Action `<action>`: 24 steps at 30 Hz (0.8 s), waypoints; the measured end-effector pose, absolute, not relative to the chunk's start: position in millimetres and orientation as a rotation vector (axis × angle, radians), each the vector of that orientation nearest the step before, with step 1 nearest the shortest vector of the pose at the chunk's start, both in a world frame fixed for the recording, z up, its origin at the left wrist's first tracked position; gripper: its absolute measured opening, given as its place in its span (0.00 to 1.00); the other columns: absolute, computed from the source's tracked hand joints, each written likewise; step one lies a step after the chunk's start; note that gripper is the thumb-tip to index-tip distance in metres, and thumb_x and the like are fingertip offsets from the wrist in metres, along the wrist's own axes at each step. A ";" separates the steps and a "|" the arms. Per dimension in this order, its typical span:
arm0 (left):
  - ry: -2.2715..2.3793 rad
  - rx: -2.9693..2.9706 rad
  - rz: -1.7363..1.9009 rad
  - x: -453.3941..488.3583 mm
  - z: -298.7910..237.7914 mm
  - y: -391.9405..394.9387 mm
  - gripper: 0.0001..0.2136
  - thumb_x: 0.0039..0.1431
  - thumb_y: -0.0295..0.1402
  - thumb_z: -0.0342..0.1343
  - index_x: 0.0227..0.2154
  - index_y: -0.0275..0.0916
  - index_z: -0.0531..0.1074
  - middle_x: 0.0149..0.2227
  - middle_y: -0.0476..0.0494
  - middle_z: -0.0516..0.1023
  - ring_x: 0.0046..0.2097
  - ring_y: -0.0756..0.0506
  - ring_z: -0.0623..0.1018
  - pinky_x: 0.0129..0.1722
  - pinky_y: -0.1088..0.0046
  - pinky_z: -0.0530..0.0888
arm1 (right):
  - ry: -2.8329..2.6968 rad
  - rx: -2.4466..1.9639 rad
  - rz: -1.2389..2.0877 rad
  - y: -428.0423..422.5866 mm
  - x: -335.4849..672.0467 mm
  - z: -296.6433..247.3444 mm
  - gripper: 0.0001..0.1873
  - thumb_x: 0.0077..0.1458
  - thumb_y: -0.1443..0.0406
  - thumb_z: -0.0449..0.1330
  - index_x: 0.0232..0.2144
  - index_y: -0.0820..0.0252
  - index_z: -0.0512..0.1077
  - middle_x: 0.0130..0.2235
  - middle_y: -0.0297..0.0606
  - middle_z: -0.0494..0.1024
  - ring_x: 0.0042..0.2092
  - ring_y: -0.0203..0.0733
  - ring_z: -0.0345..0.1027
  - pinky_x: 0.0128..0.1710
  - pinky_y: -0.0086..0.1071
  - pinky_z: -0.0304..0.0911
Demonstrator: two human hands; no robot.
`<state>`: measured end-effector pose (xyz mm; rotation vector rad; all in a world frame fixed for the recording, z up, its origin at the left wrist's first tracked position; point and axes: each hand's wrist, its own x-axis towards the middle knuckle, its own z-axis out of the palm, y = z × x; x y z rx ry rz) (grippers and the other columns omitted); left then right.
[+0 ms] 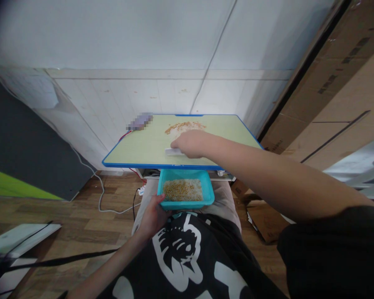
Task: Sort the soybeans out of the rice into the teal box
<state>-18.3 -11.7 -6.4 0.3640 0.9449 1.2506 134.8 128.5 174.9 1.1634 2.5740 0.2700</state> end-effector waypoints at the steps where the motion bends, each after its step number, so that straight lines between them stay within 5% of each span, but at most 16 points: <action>1: 0.944 0.356 1.259 -18.0 -6.9 -11.6 0.26 0.41 0.37 0.68 0.47 0.45 0.74 0.46 0.41 0.85 0.54 0.32 0.81 0.48 0.57 0.79 | 2.585 1.129 0.282 123.2 136.1 172.2 0.21 0.63 0.68 0.57 0.56 0.50 0.77 0.42 0.45 0.84 0.42 0.50 0.76 0.36 0.37 0.58; 13: 0.938 0.334 1.279 -16.9 -9.5 -11.6 0.23 0.45 0.35 0.66 0.48 0.44 0.73 0.47 0.39 0.85 0.54 0.31 0.81 0.48 0.54 0.80 | 2.635 1.010 0.428 80.7 166.1 155.9 0.15 0.68 0.66 0.55 0.51 0.52 0.78 0.38 0.43 0.84 0.39 0.48 0.75 0.31 0.37 0.54; 24: 0.922 0.339 1.285 -17.7 -10.3 -11.8 0.32 0.44 0.35 0.68 0.55 0.39 0.71 0.46 0.38 0.85 0.51 0.33 0.83 0.50 0.54 0.80 | 2.664 1.308 0.354 74.9 189.9 148.8 0.15 0.67 0.66 0.54 0.51 0.54 0.77 0.40 0.45 0.83 0.41 0.49 0.76 0.33 0.36 0.57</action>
